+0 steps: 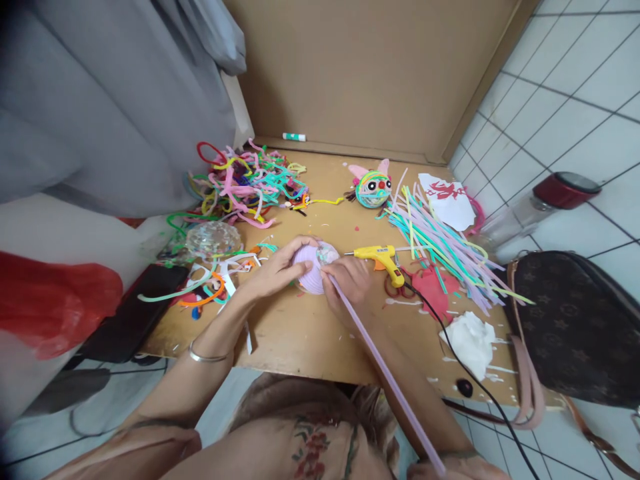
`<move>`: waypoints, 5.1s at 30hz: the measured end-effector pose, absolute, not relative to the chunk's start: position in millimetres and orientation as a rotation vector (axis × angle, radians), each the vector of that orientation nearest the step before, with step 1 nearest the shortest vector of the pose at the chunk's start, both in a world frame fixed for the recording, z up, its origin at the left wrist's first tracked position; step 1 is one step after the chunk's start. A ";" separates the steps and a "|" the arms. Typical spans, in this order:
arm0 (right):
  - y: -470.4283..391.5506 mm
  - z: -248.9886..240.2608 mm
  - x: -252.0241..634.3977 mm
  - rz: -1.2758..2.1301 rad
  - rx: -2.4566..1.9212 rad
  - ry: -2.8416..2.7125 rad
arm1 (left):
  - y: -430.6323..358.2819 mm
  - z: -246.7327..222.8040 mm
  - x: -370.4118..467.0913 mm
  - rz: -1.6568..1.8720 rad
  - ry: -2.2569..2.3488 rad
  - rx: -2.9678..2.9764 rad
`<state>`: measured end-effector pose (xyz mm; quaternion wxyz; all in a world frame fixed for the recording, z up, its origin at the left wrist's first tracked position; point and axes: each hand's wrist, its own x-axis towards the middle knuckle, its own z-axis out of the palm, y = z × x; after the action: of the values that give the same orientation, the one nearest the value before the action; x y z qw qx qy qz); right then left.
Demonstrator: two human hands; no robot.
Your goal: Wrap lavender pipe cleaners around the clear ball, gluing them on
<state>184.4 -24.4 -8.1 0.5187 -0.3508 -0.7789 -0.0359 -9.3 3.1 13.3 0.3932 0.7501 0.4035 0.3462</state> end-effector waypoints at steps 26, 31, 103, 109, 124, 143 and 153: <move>-25.7 -6.4 183.7 -0.091 -0.872 -1.841 | -5.2 18.2 0.9 0.936 1.108 1.844; -25.0 -6.8 183.1 -0.116 -0.850 -1.847 | -5.7 15.2 5.1 0.963 1.169 1.804; -26.6 -2.9 178.8 -0.009 -0.838 -1.792 | -9.5 17.2 9.9 0.991 1.180 1.825; -28.1 -3.6 178.6 0.018 -0.844 -1.790 | -6.9 9.4 10.6 1.009 1.179 1.816; -25.6 -3.9 180.0 0.002 -0.818 -1.819 | -2.1 9.4 12.9 1.054 1.121 1.608; -27.5 -0.7 178.5 0.056 -0.828 -1.788 | -3.4 11.5 10.6 1.048 1.120 1.641; -26.5 -7.1 179.6 0.106 -0.844 -1.777 | -6.5 18.4 10.4 1.011 1.151 1.651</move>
<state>179.6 -26.5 -7.1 0.5527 -0.3569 -0.7517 0.0450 10.4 -6.5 18.4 0.4300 0.6618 0.4615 0.4053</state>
